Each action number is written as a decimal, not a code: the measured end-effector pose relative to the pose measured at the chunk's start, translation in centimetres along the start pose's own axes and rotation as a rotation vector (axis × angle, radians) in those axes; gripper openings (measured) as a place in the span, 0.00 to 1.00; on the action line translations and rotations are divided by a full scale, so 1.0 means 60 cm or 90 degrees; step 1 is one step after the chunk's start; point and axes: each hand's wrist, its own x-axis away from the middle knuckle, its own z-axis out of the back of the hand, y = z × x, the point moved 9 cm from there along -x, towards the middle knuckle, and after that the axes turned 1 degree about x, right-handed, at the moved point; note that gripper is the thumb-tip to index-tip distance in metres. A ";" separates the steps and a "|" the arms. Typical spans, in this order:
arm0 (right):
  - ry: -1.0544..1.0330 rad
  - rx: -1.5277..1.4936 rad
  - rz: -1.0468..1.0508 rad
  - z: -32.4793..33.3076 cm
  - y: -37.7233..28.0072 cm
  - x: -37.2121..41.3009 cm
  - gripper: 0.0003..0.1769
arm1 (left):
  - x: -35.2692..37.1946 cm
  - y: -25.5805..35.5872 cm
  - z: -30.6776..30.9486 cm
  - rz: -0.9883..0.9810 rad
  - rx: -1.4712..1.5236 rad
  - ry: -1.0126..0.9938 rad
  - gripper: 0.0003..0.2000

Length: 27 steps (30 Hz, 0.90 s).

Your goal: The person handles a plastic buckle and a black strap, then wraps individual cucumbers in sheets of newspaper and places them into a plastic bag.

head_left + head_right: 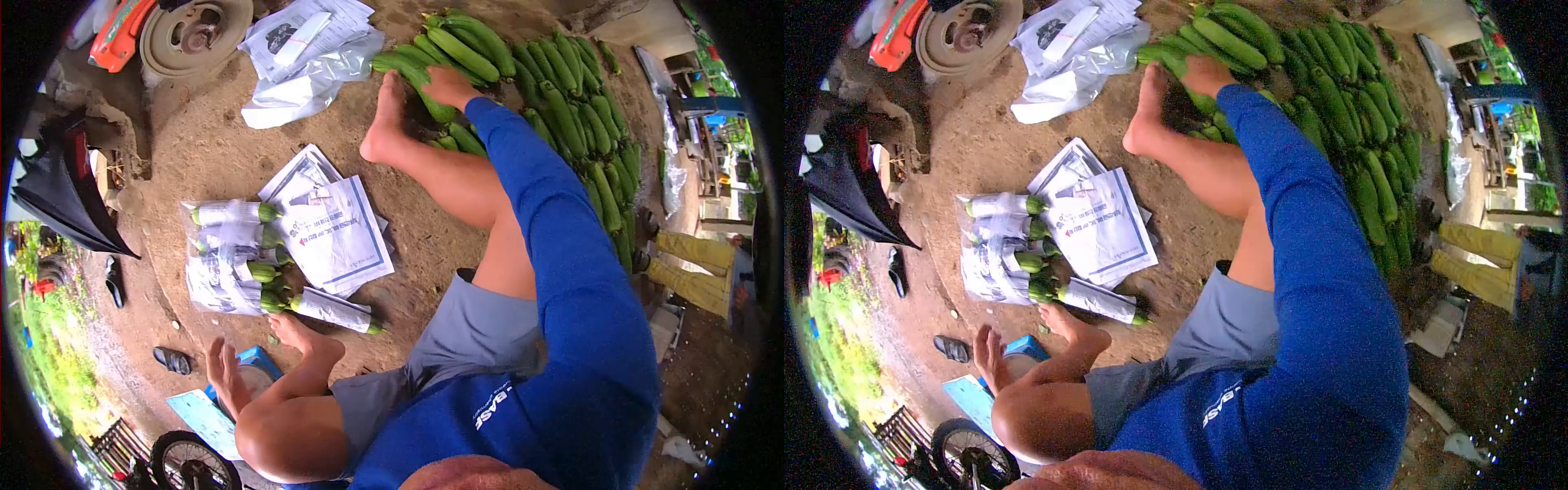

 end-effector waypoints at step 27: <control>-0.184 -0.897 0.021 0.166 -0.079 0.144 0.34 | 0.234 0.399 -0.163 -0.287 -0.408 -0.226 0.21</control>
